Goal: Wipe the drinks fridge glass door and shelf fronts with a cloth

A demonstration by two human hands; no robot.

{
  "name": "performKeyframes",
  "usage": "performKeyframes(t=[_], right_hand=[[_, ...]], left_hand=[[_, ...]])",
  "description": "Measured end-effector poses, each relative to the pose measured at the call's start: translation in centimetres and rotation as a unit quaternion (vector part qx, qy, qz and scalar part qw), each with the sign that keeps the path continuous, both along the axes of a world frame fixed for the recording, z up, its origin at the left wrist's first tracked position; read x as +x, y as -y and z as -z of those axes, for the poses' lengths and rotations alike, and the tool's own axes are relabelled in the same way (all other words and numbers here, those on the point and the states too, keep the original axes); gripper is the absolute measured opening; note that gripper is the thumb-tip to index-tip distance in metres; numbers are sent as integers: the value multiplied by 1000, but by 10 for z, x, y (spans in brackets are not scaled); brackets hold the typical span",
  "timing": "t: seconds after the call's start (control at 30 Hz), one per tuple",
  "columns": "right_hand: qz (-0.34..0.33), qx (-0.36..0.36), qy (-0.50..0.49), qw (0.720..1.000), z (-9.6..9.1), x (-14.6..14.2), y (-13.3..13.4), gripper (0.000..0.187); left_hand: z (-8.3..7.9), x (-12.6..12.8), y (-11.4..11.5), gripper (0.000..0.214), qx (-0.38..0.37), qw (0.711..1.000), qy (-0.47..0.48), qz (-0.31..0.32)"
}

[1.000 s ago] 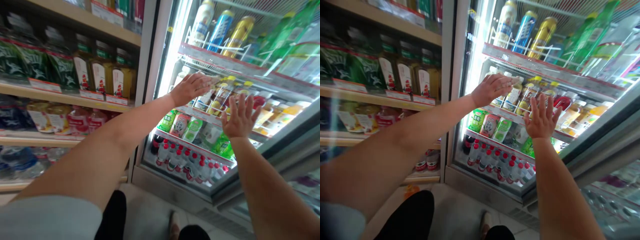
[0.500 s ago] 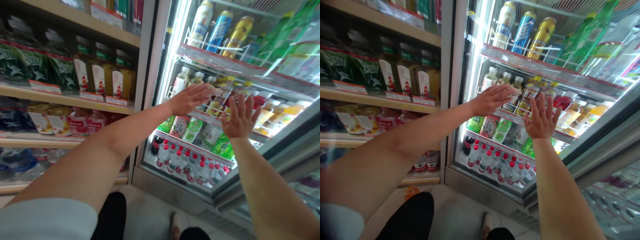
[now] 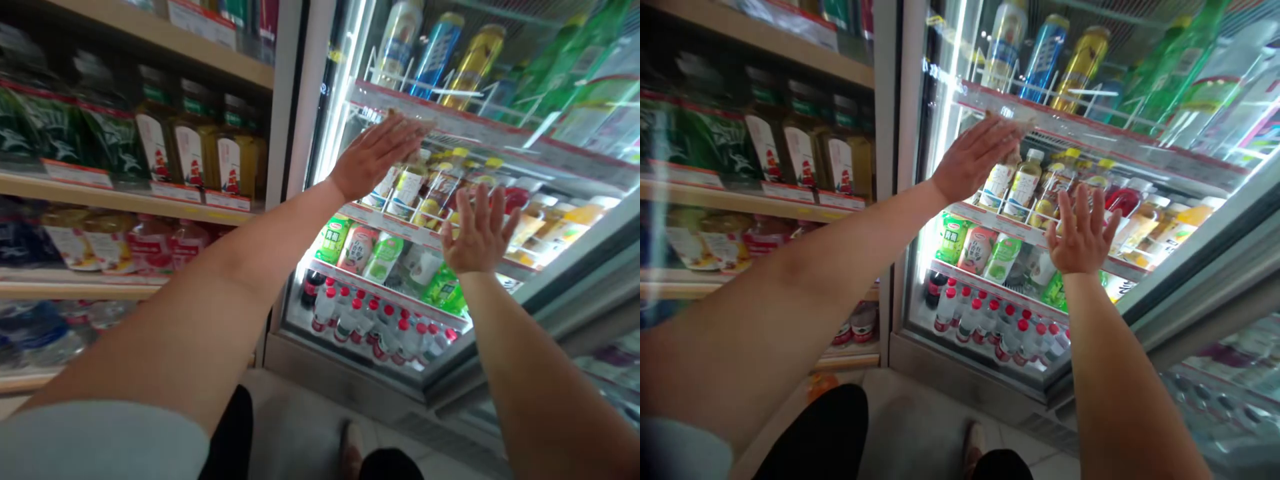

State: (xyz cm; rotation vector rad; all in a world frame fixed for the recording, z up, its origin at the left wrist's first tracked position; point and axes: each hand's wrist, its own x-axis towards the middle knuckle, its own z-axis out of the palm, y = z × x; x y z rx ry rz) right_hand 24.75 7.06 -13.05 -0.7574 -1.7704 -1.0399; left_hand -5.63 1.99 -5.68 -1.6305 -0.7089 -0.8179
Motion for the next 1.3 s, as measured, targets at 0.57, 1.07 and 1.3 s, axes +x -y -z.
performKeyframes(t=[0.57, 1.07, 1.3], right_hand=[[8, -32, -7, 999, -1, 0, 1, 66], [24, -27, 8, 999, -2, 0, 4, 66], [7, -18, 3, 1000, 0, 0, 5, 66]], left_hand=[[13, -2, -6, 60, 40, 986, 163, 21], [16, -3, -3, 57, 15, 982, 169, 85], [17, -5, -4, 55, -5, 998, 28, 62]])
